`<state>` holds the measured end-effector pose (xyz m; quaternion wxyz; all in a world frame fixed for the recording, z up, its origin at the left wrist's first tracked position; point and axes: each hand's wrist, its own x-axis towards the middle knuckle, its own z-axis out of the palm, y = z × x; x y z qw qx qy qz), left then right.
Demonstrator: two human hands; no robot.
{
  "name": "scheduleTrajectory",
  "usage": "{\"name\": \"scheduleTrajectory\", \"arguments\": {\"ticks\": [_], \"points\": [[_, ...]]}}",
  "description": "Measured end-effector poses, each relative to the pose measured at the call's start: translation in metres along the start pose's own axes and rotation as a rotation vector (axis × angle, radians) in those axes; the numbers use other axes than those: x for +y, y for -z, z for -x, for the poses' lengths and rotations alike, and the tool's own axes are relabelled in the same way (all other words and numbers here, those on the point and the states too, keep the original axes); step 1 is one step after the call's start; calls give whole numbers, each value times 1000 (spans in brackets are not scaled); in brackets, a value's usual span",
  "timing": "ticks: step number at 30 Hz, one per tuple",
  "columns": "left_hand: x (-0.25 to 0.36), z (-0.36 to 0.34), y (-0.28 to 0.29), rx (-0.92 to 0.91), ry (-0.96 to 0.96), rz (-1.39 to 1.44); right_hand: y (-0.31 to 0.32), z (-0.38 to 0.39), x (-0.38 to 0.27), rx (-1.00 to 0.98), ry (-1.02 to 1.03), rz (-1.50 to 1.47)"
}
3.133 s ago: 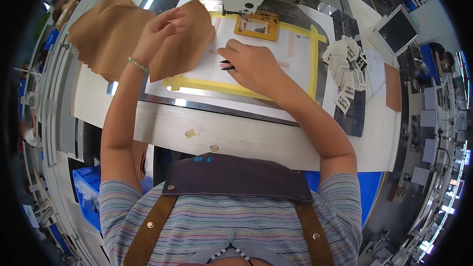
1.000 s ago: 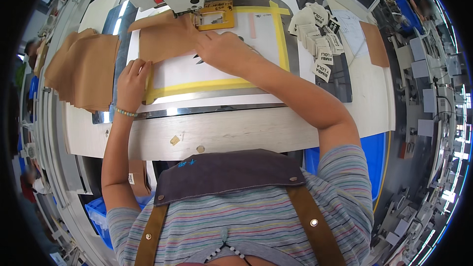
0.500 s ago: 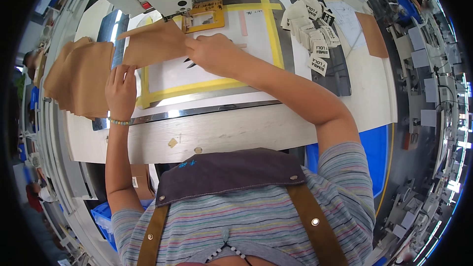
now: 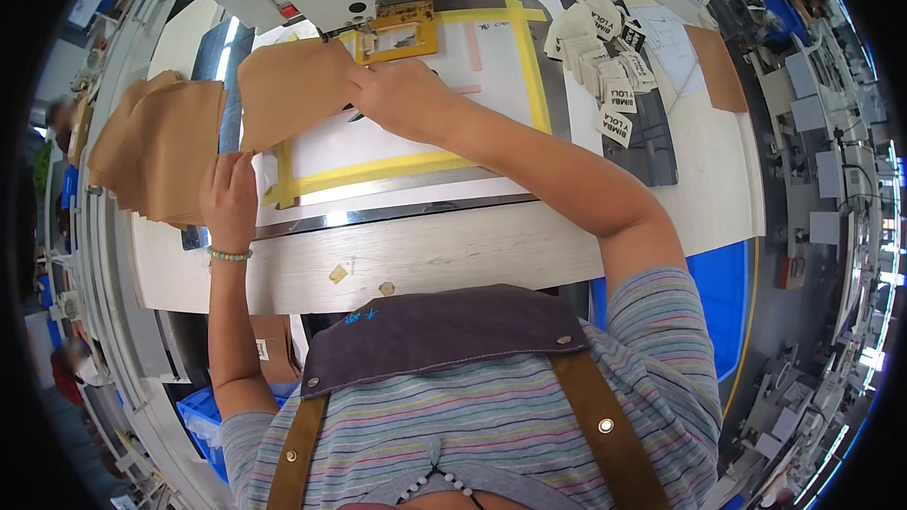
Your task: Sewing brand labels onto leather or fabric squares using an industrial machine.
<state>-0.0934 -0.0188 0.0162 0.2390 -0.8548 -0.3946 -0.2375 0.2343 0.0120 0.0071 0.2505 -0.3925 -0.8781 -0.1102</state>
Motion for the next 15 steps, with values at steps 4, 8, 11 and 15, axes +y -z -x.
{"name": "scheduleTrajectory", "arguments": {"ticks": [4, 8, 11, 15], "points": [[2, -4, 18, -6, -2, 70, 3, 4, -1, -76, -3, -81], [25, 10, 28, -98, -92, 135, -7, 7, -2, -110, 0, -149], [26, 30, 25, -165, -61, 126, -8, 0, -2, -115, 30, -54], [16, 31, 10, -220, 13, 93, -9, -2, -1, -113, 50, 95]]}}
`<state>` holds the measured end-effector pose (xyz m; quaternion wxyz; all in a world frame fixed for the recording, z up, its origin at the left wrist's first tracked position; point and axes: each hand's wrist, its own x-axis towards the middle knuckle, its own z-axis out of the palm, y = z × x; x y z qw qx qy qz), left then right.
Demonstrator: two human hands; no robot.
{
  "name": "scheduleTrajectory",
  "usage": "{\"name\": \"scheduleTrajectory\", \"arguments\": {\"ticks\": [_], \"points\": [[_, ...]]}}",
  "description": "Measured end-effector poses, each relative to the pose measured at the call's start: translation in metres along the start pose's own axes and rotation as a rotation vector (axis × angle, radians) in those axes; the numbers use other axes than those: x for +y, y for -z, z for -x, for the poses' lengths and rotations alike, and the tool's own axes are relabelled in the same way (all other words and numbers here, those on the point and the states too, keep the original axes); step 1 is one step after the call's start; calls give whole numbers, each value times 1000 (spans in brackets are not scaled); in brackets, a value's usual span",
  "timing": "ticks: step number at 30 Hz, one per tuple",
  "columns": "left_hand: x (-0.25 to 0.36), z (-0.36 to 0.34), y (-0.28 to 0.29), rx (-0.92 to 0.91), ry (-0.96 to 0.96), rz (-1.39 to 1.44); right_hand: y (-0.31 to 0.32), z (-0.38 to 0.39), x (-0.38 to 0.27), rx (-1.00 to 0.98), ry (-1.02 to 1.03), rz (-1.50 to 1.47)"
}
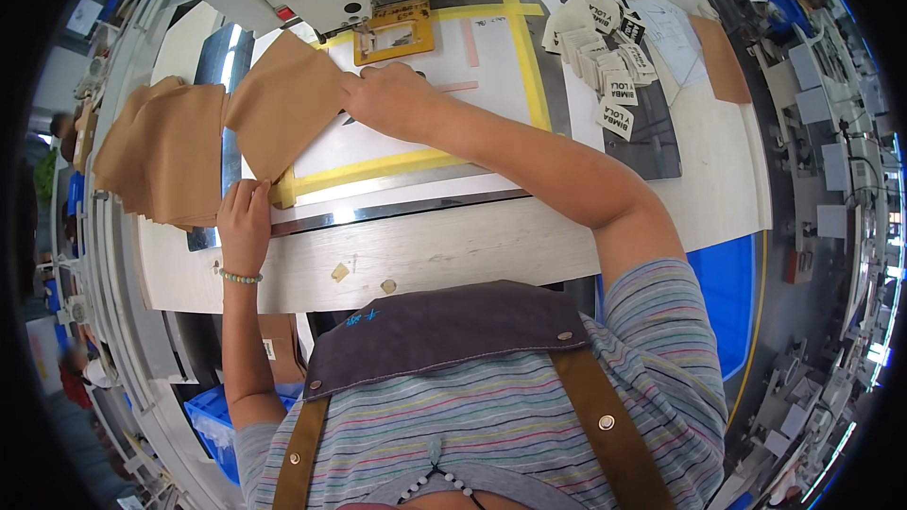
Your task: Sewing brand labels onto leather or fabric squares using an industrial machine.
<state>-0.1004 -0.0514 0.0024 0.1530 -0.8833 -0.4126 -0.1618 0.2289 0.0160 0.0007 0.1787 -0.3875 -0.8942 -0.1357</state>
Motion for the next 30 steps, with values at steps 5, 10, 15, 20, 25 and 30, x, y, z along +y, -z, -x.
{"name": "scheduleTrajectory", "arguments": {"ticks": [5, 10, 15, 20, 25, 30], "points": [[-5, -45, -15, 29, -68, -41, 4, 19, 12, -26, -79, 100], [9, -99, -41, 65, -161, -3, 45, 56, 26, -239, -177, 166], [23, -140, -66, 87, -267, 42, 50, 87, 38, -270, -285, 253], [29, -140, -66, 62, -292, 54, 51, 101, 43, -209, -263, 269], [31, -117, -49, -21, -199, 81, 62, 110, 32, -235, -325, 208], [42, -105, -37, -74, -108, 220, 55, 132, 24, -124, -271, 29]]}}
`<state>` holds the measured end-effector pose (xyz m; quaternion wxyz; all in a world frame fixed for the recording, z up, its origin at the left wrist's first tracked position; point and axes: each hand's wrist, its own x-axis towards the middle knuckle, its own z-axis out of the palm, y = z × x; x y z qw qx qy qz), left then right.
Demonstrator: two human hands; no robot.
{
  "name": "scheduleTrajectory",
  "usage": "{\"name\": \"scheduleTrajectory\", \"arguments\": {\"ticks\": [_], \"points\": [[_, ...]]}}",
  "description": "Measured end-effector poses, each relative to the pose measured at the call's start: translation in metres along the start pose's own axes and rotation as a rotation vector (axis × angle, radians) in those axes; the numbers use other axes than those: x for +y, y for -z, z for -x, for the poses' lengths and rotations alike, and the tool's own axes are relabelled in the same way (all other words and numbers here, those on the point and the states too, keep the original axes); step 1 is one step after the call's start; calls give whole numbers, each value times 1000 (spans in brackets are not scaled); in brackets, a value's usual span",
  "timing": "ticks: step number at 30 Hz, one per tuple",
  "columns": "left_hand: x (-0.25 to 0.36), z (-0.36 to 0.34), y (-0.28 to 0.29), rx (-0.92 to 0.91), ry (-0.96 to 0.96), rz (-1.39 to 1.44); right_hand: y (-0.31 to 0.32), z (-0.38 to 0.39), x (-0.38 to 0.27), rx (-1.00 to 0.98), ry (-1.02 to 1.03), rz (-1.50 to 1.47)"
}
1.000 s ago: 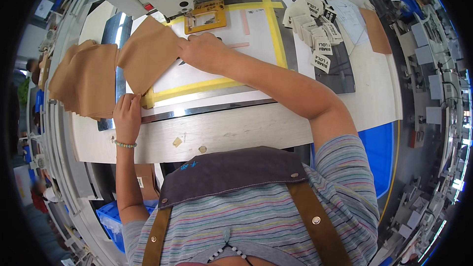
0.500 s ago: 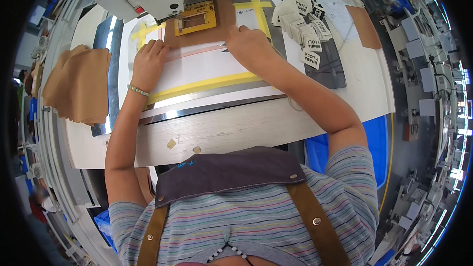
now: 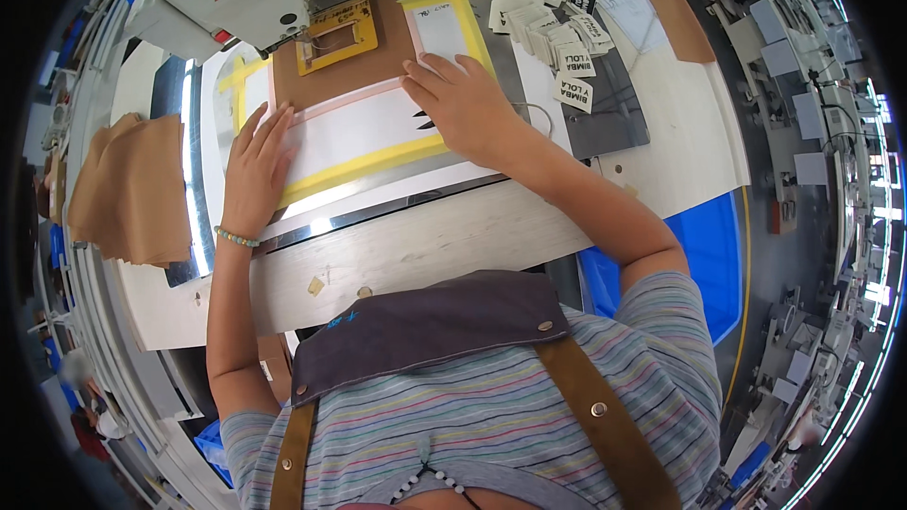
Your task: Sewing brand labels onto leather or fabric squares using an industrial machine.
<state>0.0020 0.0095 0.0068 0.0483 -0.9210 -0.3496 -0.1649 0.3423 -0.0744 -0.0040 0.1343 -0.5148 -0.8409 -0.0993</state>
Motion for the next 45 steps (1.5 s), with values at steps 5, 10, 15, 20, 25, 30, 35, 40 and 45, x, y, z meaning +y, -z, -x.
{"name": "scheduleTrajectory", "arguments": {"ticks": [5, 10, 15, 20, 25, 30, 35, 40, 45], "points": [[-6, 9, -5, -28, 37, 73, -6, 2, 2, 36, 11, 21], [-4, 11, -5, -39, 55, 101, -6, 1, 1, 2, -3, -29], [-5, 8, -7, -1, 50, 109, -9, -1, 3, -41, -30, -47], [-8, 10, -8, -18, 76, 147, -11, -1, 4, -66, -43, -42], [-8, 11, -9, -20, 82, 153, -9, 0, 4, -64, -27, -54], [-5, 8, -7, -20, 67, 151, -12, -5, 12, 70, 4, -53], [-6, 7, -7, 36, 84, 227, 5, -23, 27, 56, -48, 28], [-6, 7, -7, 2, 140, 218, 9, -40, 39, -9, 158, 85], [-8, 10, -9, 1, 151, 251, 13, -55, 36, -58, 282, 213]]}}
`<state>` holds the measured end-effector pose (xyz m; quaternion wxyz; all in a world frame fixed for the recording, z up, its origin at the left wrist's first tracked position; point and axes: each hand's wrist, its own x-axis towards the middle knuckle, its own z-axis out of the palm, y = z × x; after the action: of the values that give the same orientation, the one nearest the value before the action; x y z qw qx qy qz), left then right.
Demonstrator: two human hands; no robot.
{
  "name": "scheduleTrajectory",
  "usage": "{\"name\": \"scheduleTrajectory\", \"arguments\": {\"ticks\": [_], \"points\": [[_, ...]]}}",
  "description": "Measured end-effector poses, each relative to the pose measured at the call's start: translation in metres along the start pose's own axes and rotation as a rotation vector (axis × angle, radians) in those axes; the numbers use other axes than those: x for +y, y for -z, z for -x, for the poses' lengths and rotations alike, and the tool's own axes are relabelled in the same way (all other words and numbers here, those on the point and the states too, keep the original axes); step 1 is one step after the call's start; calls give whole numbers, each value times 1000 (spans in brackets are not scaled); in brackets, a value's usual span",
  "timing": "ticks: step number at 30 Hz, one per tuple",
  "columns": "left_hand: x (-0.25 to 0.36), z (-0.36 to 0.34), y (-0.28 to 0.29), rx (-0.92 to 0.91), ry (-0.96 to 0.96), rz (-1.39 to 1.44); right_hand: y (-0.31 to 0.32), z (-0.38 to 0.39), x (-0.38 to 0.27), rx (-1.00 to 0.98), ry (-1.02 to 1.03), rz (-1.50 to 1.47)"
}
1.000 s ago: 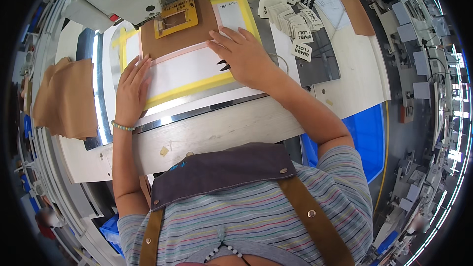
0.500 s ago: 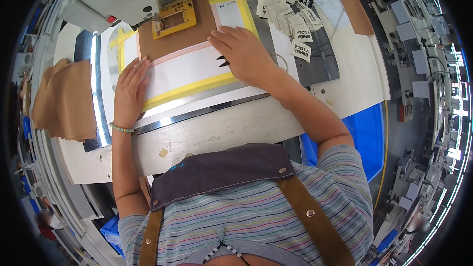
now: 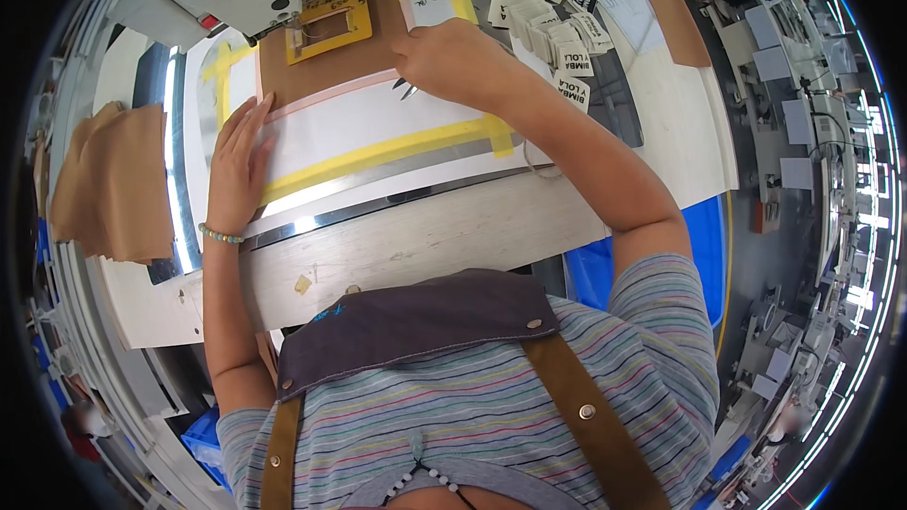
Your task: Sewing brand labels onto leather or fabric squares using an industrial machine.
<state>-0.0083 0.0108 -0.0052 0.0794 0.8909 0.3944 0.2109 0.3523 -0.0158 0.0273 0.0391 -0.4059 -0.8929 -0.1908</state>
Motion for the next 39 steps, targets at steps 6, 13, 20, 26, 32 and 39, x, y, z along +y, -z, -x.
{"name": "scheduleTrajectory", "arguments": {"ticks": [6, 13, 20, 26, 32, 39], "points": [[3, -1, 3, -6, -1, 16, -5, 1, -1, -7, 37, 57], [1, 1, 2, -3, 4, 32, -4, 8, -7, 98, 19, 14], [1, 1, 1, 17, -53, -75, 2, 19, -26, 14, -152, -41], [-2, 0, 3, 54, -107, -96, -13, 37, -41, 161, -246, -275], [6, -1, 6, 58, -88, -60, -9, 35, -42, 169, -344, -379], [7, -1, 8, 36, -104, -136, -12, 37, -40, 125, -329, -357]]}}
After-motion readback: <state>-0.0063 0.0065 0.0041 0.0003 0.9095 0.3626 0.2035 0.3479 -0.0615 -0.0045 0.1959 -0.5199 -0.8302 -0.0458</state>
